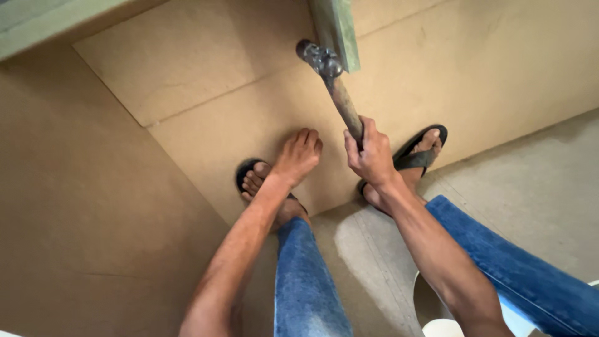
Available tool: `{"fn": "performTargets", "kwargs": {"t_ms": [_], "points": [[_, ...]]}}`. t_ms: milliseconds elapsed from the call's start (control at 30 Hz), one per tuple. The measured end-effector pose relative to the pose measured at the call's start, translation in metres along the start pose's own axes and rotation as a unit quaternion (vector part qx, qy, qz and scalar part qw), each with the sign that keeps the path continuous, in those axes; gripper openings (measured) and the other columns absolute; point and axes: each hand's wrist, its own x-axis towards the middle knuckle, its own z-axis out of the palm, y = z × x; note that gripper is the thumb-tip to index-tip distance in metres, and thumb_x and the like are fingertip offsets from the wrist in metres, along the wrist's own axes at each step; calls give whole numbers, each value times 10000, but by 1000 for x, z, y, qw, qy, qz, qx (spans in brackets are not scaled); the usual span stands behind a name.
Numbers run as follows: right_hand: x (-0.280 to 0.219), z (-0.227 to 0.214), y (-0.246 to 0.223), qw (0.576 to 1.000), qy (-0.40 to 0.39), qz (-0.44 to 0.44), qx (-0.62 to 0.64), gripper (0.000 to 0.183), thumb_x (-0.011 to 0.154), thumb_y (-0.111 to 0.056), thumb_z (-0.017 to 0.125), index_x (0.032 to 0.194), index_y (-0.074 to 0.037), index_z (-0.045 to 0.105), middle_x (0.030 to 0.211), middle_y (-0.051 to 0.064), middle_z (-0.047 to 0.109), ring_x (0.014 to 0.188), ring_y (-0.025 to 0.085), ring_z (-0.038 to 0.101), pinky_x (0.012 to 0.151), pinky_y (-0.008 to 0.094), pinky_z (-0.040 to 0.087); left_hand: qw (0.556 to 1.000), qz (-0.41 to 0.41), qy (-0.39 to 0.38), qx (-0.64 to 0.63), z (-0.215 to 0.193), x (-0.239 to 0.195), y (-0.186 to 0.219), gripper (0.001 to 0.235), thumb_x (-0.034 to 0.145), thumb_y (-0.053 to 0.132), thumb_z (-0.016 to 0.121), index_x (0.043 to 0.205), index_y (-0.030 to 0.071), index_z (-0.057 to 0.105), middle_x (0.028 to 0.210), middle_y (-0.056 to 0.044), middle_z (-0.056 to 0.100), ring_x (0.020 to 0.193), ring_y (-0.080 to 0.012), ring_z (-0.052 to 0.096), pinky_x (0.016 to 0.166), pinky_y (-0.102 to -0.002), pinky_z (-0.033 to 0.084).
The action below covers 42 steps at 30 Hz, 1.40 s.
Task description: The person is assembling a wooden cabinet by hammering nails into the interior panels. They use a hammer to secure the side panels and shelves in place, working from inside the cabinet structure.
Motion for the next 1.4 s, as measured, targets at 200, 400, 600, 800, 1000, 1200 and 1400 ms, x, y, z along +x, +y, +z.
{"fn": "performTargets", "kwargs": {"t_ms": [200, 400, 600, 800, 1000, 1200, 1400], "points": [[-9, 3, -1, 999, -11, 11, 41, 308, 989, -63, 669, 1238, 21, 510, 686, 165, 631, 582, 310, 685, 544, 392, 515, 961, -163, 126, -184, -44, 21, -31, 165, 952, 73, 597, 1100, 61, 668, 1132, -162, 632, 1007, -371, 622, 854, -476, 531], [-2, 11, -15, 997, -16, 44, 65, 227, 984, -45, 664, 1167, 10, 542, 677, 145, 652, 573, 282, 703, 541, 382, 527, 841, -301, 333, -302, -108, 58, -76, 142, 1054, 62, 632, 1186, 11, 613, 1044, -150, 647, 937, -296, 638, 823, -410, 538], [20, 9, -27, 997, -15, 18, 77, 277, 944, -32, 667, 1191, 8, 547, 730, 150, 675, 619, 281, 715, 579, 381, 547, 806, -257, 395, -359, -123, 128, -117, 102, 1048, 34, 669, 1148, 13, 676, 1020, -119, 723, 886, -225, 690, 823, -326, 569], [14, 18, -29, 994, -12, 82, 77, 252, 961, -56, 668, 1171, 8, 544, 675, 142, 651, 577, 268, 691, 564, 378, 526, 815, -212, 378, -385, -111, 164, -141, 195, 983, -18, 679, 1169, 25, 718, 1022, -111, 782, 868, -208, 754, 794, -292, 606], [-3, 34, -39, 985, 12, 135, 108, 201, 986, -66, 640, 1157, -8, 551, 702, 123, 660, 594, 211, 694, 576, 346, 542, 863, -200, 423, -191, -105, 185, -147, 145, 941, 92, 766, 1083, 97, 793, 1024, -103, 778, 902, -283, 770, 809, -356, 613], [13, 43, -59, 986, 31, 104, 124, 278, 996, -37, 583, 1248, 15, 478, 779, 128, 685, 645, 214, 711, 590, 357, 556, 874, -195, 431, -108, -102, 187, -148, 161, 921, 168, 778, 1077, 129, 795, 986, -104, 777, 863, -292, 756, 783, -373, 619], [36, 40, -75, 993, 62, 73, 71, 314, 999, -35, 599, 1275, 26, 463, 776, 187, 661, 671, 314, 724, 594, 408, 543, 879, -205, 418, -99, -95, 189, -150, 154, 902, 205, 805, 1046, 149, 797, 927, -81, 777, 792, -270, 748, 701, -382, 606]]}}
